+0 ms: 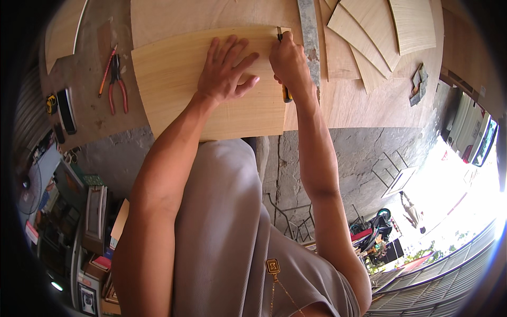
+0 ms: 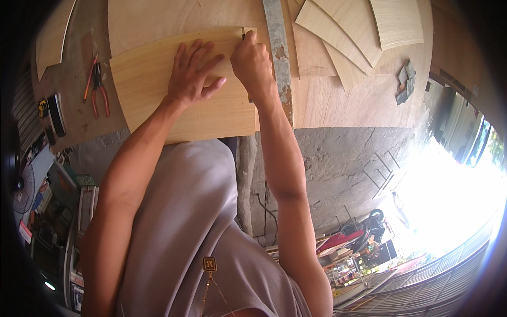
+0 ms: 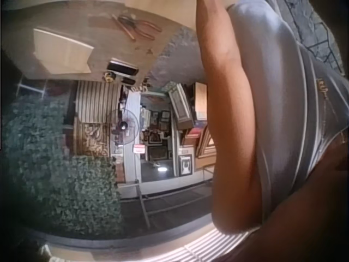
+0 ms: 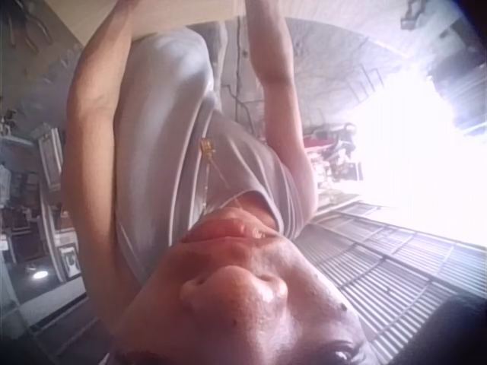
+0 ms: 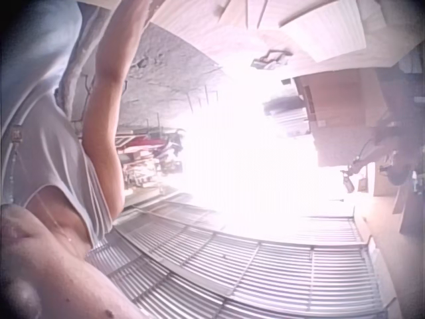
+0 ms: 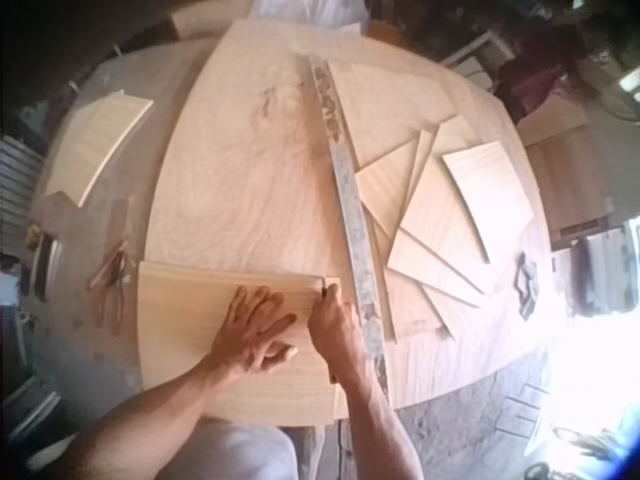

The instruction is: The person uses a metal ruler and a yellow utility knife to score and cut thin wooden boards on a workbench. They repeatedly align the ruler, score along its edge, and snap off cut sections, stacking the finished pieces on the table.

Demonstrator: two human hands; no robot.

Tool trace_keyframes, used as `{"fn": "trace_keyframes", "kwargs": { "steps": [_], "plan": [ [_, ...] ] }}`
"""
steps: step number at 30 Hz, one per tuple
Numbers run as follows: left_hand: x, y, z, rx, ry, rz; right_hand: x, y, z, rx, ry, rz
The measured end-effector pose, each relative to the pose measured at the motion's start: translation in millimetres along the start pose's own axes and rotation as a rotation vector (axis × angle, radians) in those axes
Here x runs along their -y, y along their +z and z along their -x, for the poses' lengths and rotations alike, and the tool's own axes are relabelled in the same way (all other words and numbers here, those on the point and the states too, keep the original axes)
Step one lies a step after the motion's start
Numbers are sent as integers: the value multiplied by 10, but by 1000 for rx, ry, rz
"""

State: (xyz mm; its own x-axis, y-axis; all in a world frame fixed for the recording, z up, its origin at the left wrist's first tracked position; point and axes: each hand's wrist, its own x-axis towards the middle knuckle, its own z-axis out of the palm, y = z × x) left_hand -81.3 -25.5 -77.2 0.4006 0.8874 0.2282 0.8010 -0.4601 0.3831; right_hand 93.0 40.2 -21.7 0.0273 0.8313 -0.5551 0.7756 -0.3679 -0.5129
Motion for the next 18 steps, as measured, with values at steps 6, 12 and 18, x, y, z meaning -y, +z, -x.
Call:
{"fn": "trace_keyframes", "kwargs": {
  "steps": [6,12,18],
  "plan": [
    [-22,-27,-9,17,-38,-9,11,7,-14,30,39,-22],
    [-31,-27,-26,6,-69,2,24,9,14,-4,36,-63],
    [-38,-26,-19,18,-79,-18,-123,110,3,-57,-40,5]
  ]
}}
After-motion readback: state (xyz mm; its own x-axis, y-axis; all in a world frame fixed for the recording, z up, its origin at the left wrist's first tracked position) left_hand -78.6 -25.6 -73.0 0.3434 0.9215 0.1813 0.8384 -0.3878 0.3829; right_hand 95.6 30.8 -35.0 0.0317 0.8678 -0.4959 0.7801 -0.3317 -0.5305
